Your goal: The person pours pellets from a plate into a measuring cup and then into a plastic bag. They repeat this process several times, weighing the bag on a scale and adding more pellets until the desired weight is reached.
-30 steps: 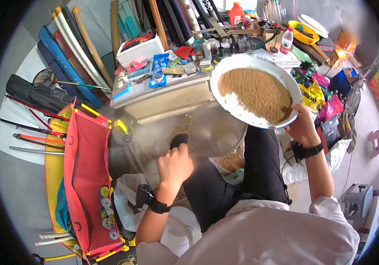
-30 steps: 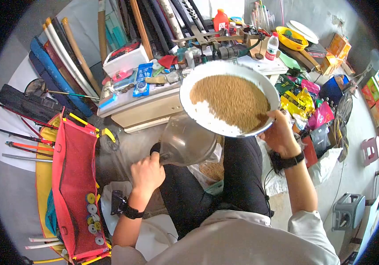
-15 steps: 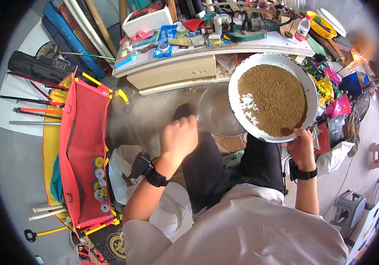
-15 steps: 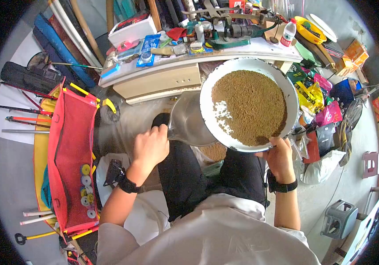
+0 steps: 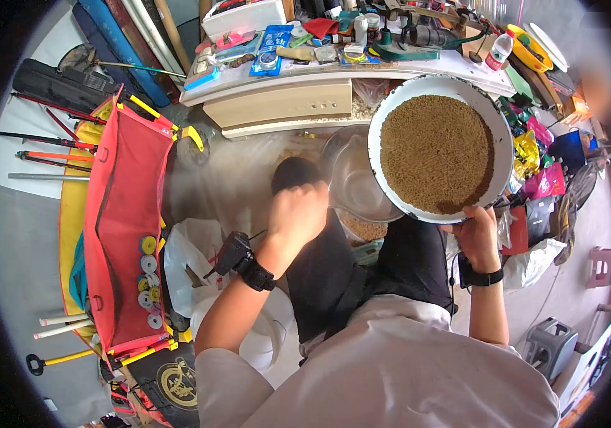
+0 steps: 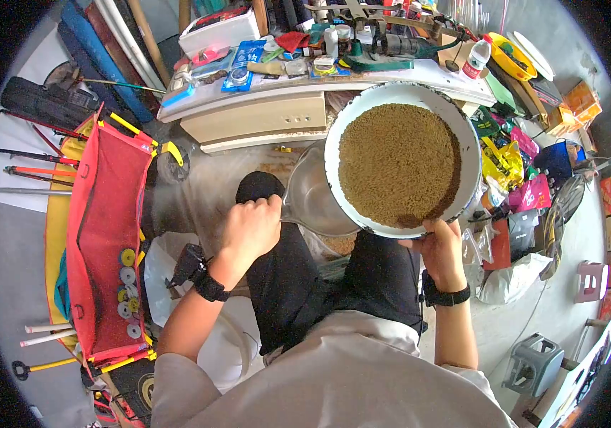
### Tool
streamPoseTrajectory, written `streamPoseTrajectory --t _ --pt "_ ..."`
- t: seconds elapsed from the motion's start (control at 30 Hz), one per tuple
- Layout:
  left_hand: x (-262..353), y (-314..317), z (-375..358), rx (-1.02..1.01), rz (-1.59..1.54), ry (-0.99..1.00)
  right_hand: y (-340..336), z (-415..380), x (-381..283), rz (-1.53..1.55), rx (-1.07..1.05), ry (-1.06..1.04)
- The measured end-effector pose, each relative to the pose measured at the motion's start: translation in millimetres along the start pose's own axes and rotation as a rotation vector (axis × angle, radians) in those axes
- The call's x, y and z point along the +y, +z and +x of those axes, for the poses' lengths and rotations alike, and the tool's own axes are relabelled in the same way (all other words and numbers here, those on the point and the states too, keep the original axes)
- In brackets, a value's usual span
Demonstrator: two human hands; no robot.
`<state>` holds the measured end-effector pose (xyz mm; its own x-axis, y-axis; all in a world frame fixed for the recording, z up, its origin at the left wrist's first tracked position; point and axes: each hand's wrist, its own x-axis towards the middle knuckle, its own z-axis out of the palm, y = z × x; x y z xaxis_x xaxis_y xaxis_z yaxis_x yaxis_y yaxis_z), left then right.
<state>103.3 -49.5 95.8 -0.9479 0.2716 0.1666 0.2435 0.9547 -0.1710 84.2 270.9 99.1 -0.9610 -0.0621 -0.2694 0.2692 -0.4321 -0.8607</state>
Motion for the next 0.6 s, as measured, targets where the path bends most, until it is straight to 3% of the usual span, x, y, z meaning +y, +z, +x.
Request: streamPoseTrajectory --t 0.17,0.6 --pt "-1 13 -1 -0.095 -0.051 -0.029 4 11 2 -0.019 -0.019 0.009" --pt "-6 32 -6 -0.093 -0.109 -0.063 14 25 10 -0.123 -0.057 0.008"
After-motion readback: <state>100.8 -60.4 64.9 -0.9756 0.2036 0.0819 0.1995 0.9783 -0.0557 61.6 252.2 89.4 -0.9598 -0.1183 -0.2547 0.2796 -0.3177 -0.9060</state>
